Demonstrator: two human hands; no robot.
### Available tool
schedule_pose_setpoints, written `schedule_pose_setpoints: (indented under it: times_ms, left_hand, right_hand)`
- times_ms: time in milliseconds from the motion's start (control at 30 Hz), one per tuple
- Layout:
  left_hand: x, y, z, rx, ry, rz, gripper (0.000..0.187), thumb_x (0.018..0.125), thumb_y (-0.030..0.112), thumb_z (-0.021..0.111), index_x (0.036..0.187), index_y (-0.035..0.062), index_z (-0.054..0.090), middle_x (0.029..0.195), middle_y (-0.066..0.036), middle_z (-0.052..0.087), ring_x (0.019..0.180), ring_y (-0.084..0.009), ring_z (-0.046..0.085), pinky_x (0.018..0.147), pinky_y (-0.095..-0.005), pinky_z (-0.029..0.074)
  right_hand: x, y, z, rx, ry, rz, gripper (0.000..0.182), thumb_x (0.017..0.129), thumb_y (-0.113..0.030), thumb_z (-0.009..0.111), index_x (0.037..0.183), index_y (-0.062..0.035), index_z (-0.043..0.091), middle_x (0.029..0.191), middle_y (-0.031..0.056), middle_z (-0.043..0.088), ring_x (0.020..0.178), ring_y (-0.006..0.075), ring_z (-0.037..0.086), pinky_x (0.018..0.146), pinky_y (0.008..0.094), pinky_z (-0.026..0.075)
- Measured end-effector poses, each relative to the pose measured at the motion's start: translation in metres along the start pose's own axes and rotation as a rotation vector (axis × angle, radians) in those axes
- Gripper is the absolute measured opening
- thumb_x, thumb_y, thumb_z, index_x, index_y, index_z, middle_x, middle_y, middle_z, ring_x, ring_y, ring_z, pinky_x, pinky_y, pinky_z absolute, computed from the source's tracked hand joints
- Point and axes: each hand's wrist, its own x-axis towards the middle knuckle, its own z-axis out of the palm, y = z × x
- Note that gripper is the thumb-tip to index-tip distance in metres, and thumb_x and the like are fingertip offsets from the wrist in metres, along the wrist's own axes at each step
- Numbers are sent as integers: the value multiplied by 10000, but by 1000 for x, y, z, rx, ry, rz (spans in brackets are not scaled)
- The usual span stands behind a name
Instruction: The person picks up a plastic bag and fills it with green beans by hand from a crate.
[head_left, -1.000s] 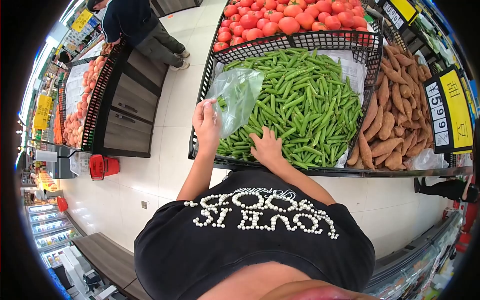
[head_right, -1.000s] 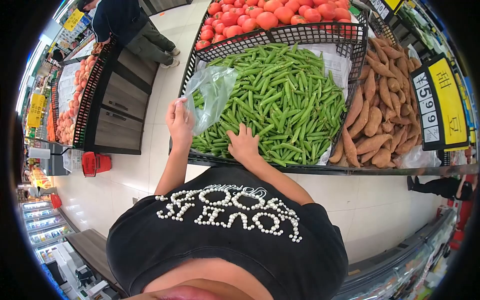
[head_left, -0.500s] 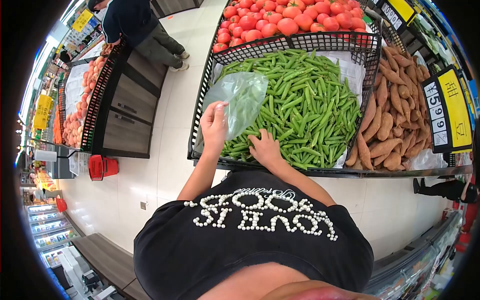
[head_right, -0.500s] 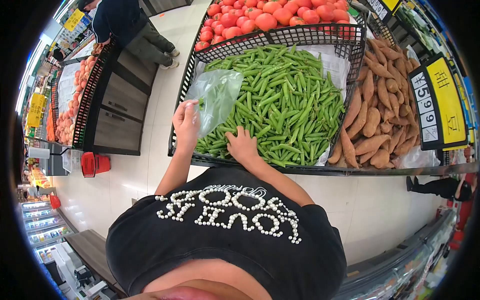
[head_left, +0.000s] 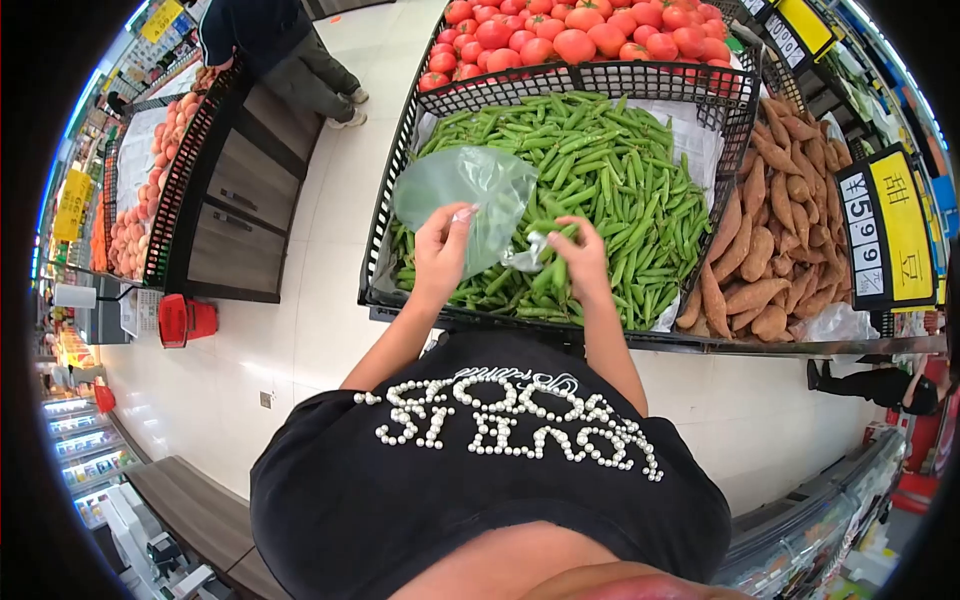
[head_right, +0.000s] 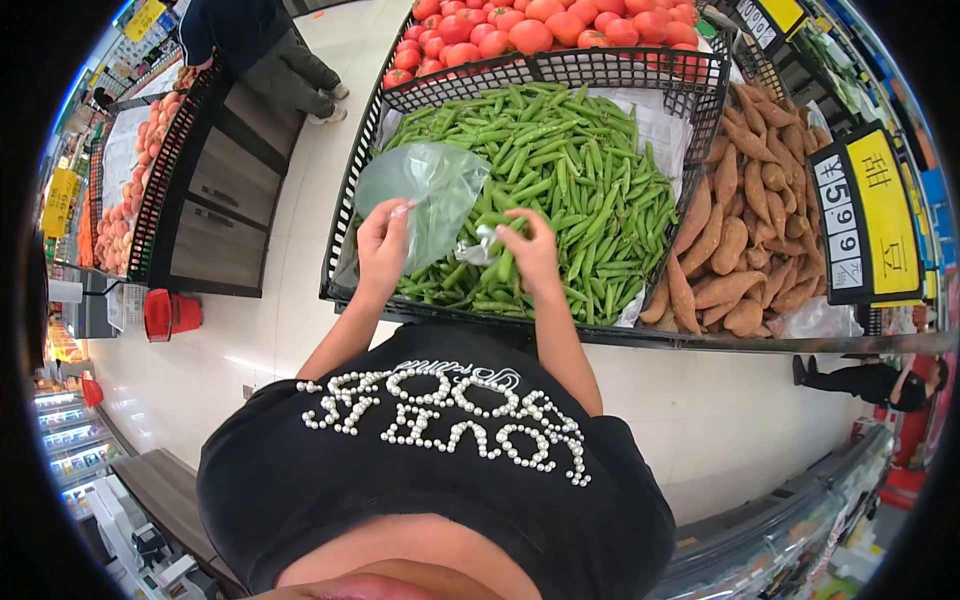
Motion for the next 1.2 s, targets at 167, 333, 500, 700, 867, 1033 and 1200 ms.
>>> schedule_pose_setpoints:
  times_ms: [167, 333, 500, 700, 867, 1033, 1200]
  left_hand:
    - [3, 17, 13, -283, 59, -231, 227, 1001, 215, 508, 1074, 43, 637, 599, 115, 370, 510, 15, 284, 449, -204, 189]
    - [2, 14, 28, -155, -26, -124, 222, 990, 205, 520, 1062, 36, 645, 612, 71, 467, 526, -32, 383, 473, -217, 299]
    - [-20, 21, 43, 300, -244, 44, 189, 943, 129, 564, 1025, -15, 655, 676, -59, 584, 599, -87, 467, 556, -264, 406]
    - [-25, 19, 37, 209, -318, 1, 200, 944, 127, 573, 1035, -31, 656, 671, 15, 554, 607, -61, 428, 532, -250, 368]
    - [-7, 28, 6, -167, -136, -145, 210, 981, 178, 533, 1033, 29, 671, 635, 57, 487, 535, -10, 372, 477, -196, 269]
    - [28, 38, -37, -430, 59, -81, 219, 994, 212, 522, 1022, 33, 645, 591, 81, 402, 474, -26, 301, 431, -214, 220]
    - [31, 37, -40, -558, 23, -77, 217, 997, 217, 517, 1043, 35, 625, 580, 71, 392, 463, -31, 308, 420, -212, 226]
  right_hand:
    - [4, -44, -6, 235, -85, 125, 271, 841, -125, 682, 1083, -58, 583, 953, 95, 619, 776, 176, 634, 573, 331, 573]
    - [-1, -59, 28, 188, -324, 173, 278, 849, -138, 678, 1081, -11, 591, 908, 58, 623, 729, 146, 632, 554, 308, 560]
    - [55, -5, 61, -150, -661, -211, 283, 911, -155, 571, 1154, -11, 588, 958, 67, 648, 825, 147, 630, 696, 294, 540]
    - [96, 15, 95, 622, -726, 365, 290, 923, -236, 520, 1093, -21, 614, 938, 61, 650, 786, 200, 624, 710, 313, 550]
    - [106, -24, 106, 616, -566, 471, 159, 935, -252, 505, 997, -163, 620, 987, 24, 656, 972, 229, 599, 861, 446, 522]
    - [90, -66, 105, 114, -493, 449, 358, 916, -173, 543, 1272, -141, 532, 1209, 68, 562, 1151, 240, 520, 780, 507, 560]
    - [75, -79, 108, -481, -645, 290, 482, 916, -146, 556, 1372, -67, 422, 1242, 116, 542, 995, 246, 609, 785, 390, 579]
